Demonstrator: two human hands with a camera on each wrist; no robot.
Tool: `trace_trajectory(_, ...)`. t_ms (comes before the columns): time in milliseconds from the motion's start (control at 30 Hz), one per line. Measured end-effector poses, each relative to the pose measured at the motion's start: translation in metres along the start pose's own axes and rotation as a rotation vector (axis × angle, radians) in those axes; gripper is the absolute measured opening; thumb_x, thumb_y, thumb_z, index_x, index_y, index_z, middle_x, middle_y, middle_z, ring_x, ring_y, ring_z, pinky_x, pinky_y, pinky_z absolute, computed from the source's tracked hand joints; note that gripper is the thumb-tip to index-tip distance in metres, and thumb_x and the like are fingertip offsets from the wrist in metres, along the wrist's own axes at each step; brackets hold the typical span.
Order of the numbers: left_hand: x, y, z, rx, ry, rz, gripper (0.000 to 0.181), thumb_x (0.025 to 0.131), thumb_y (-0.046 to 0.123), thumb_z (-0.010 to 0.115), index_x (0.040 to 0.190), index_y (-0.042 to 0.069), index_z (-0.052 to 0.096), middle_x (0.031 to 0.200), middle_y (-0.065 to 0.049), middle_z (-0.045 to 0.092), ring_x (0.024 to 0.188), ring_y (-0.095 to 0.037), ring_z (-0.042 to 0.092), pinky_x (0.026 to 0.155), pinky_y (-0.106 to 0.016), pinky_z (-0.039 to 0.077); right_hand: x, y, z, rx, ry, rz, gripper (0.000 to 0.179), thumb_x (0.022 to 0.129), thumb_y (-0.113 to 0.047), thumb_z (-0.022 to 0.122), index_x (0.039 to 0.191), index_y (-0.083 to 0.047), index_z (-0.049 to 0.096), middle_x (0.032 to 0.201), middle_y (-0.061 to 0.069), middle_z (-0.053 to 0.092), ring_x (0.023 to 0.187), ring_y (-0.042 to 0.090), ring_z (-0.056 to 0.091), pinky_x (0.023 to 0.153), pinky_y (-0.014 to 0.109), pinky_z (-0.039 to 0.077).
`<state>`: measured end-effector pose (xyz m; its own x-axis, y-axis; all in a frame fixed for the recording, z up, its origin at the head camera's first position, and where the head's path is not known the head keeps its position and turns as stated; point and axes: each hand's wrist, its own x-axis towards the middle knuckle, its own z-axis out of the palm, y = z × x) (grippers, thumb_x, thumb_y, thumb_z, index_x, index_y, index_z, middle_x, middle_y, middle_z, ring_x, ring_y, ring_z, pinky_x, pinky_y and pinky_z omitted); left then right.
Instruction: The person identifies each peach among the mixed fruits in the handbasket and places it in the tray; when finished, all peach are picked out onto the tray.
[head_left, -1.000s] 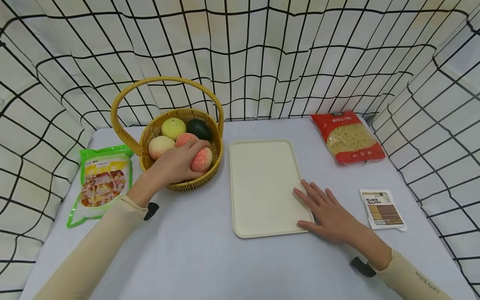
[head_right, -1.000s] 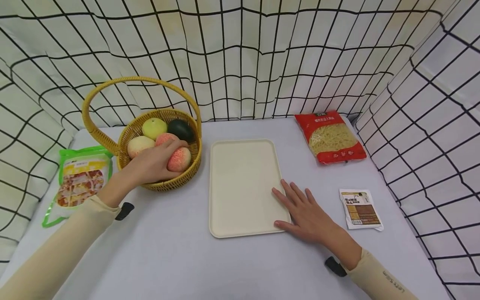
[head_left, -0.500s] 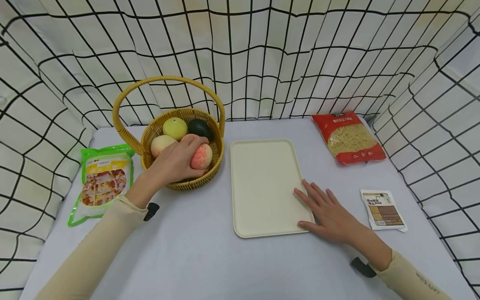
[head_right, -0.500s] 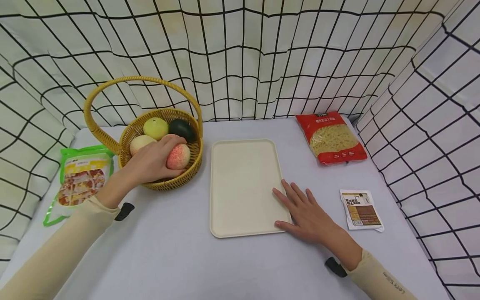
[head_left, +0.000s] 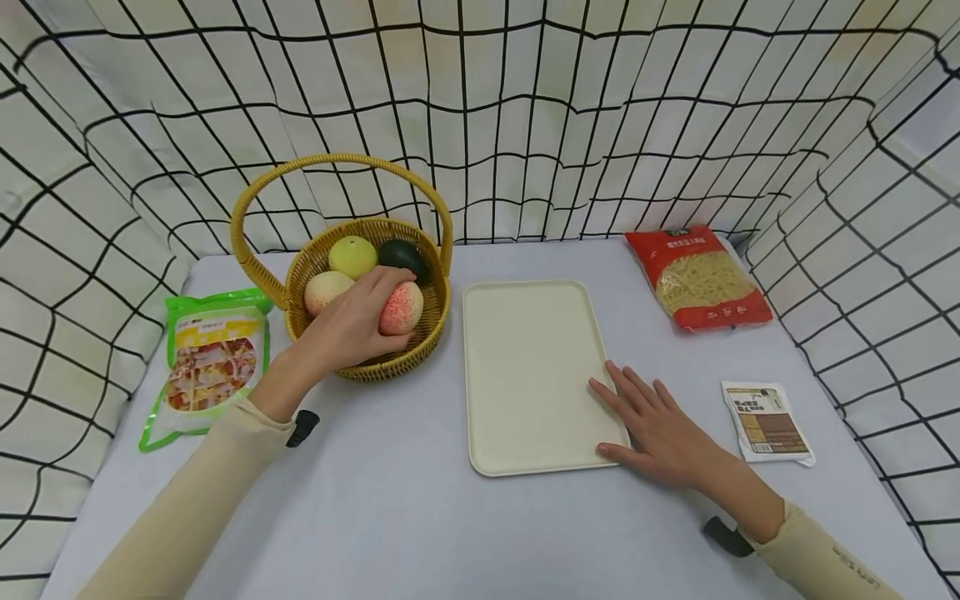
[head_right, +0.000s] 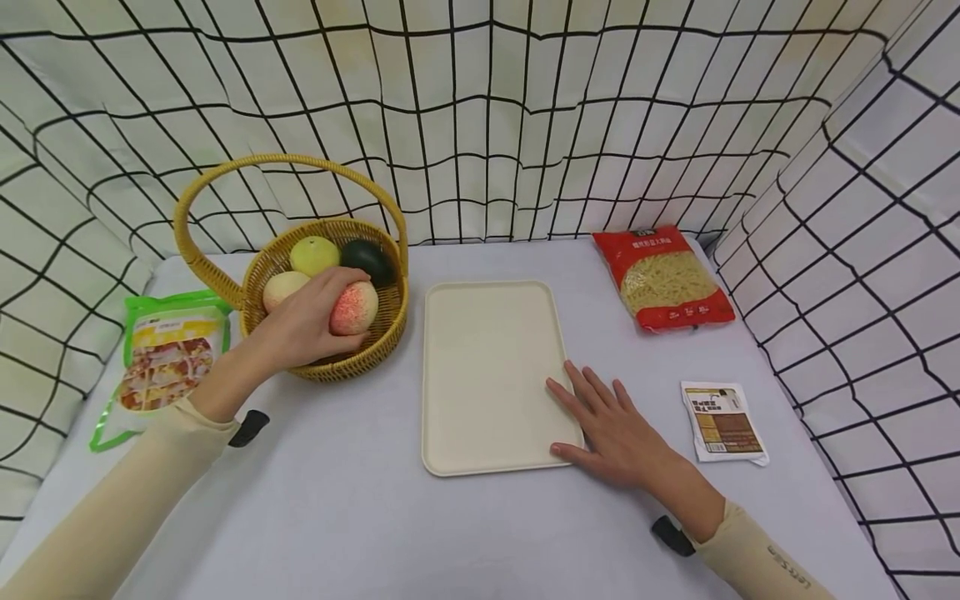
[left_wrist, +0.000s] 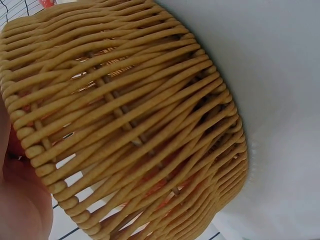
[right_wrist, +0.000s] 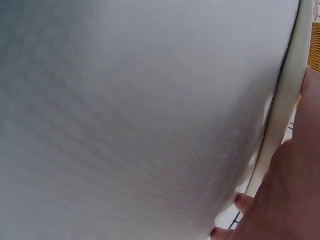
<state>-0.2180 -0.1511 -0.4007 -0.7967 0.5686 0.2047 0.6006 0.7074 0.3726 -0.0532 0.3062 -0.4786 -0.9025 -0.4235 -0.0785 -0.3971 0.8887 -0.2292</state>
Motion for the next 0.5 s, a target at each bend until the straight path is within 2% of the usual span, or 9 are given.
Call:
trace_trajectory(233,-0.0021,0.0008,-0.0021,-0.002,0.031,0.019,0.076,0.085,0.021,0.085,0.15,0.007,0.047,0.151,-0.017,0.053,0.135,-0.035,0.056,0.111,-0.055,0.051,0.0,-0.0005,0.0003,0.0,0.004,-0.002,0.09,0.097,-0.065,0.063,0.171,-0.033,0.023,0.181,0.008,0.013,0.165,0.041,0.021,0.126,0.075,0.023)
trace_trajectory(500,-0.0071,0.0002,-0.0028,0.001,0.11,0.102,0.067,0.086,0.02,0.085,0.146,0.013,0.056,0.146,-0.017,0.055,0.132,-0.036,0.055,0.105,-0.056,0.054,-0.0005,-0.0007,0.0011,-0.013,0.006,-0.001,0.089,0.098,-0.065,0.063,0.171,-0.033,0.023,0.182,0.008,0.013,0.165,0.041,0.021,0.126,0.074,0.023)
